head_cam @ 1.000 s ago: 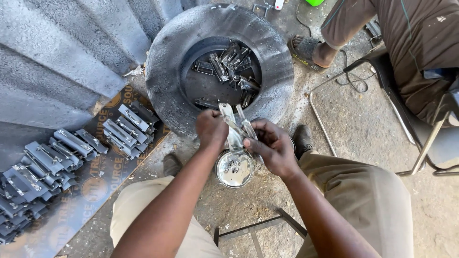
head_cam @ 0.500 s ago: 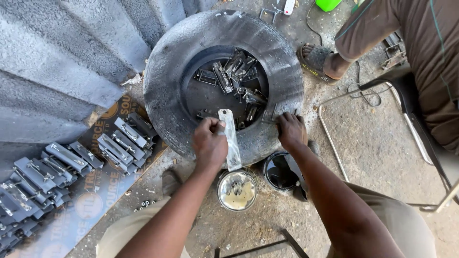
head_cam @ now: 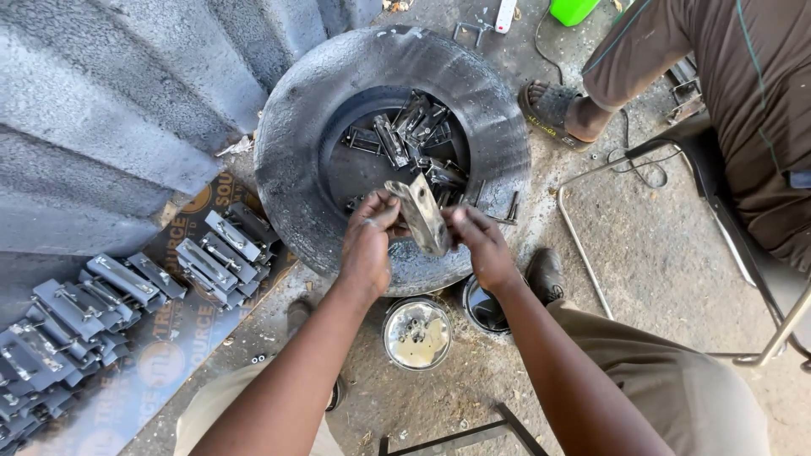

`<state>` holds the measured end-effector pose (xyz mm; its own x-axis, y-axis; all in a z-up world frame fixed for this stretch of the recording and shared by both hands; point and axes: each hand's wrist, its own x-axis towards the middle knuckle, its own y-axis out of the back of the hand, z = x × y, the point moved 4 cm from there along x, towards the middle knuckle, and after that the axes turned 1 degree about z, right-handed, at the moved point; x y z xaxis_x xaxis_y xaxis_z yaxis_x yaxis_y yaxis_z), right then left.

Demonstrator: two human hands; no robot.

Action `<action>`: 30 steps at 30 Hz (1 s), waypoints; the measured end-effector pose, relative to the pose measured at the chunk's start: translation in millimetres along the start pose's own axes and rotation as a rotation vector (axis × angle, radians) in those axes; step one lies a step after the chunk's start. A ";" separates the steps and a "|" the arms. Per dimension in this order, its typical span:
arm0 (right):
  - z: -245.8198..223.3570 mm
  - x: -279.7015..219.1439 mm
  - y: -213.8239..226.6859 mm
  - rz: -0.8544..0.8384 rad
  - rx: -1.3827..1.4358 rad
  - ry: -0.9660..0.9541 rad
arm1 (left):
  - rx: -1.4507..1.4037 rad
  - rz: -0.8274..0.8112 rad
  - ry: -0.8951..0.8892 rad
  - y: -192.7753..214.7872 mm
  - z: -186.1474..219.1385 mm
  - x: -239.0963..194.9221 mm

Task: Applying grease to metal hinge components using a small metal strip and organizing them on the floor.

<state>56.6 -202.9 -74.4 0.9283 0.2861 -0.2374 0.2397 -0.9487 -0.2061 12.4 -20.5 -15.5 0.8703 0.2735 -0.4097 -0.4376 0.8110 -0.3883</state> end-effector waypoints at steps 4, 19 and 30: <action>-27.5 -17.0 -18.1 -0.042 -0.007 0.043 | 0.139 0.089 0.044 11.1 2.5 -1.4; -66.7 -50.2 -31.2 0.225 -0.051 -0.244 | 1.725 -0.230 -0.747 -20.7 -26.0 -47.4; 114.5 -100.1 205.8 0.721 -0.970 -0.420 | 1.191 0.082 -0.027 49.5 -53.4 -13.4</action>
<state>-19.5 -411.3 -201.7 0.8161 -0.4798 -0.3223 -0.0054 -0.5639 0.8258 -33.0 -11.7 -73.3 0.8602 0.3461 -0.3744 -0.0199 0.7566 0.6536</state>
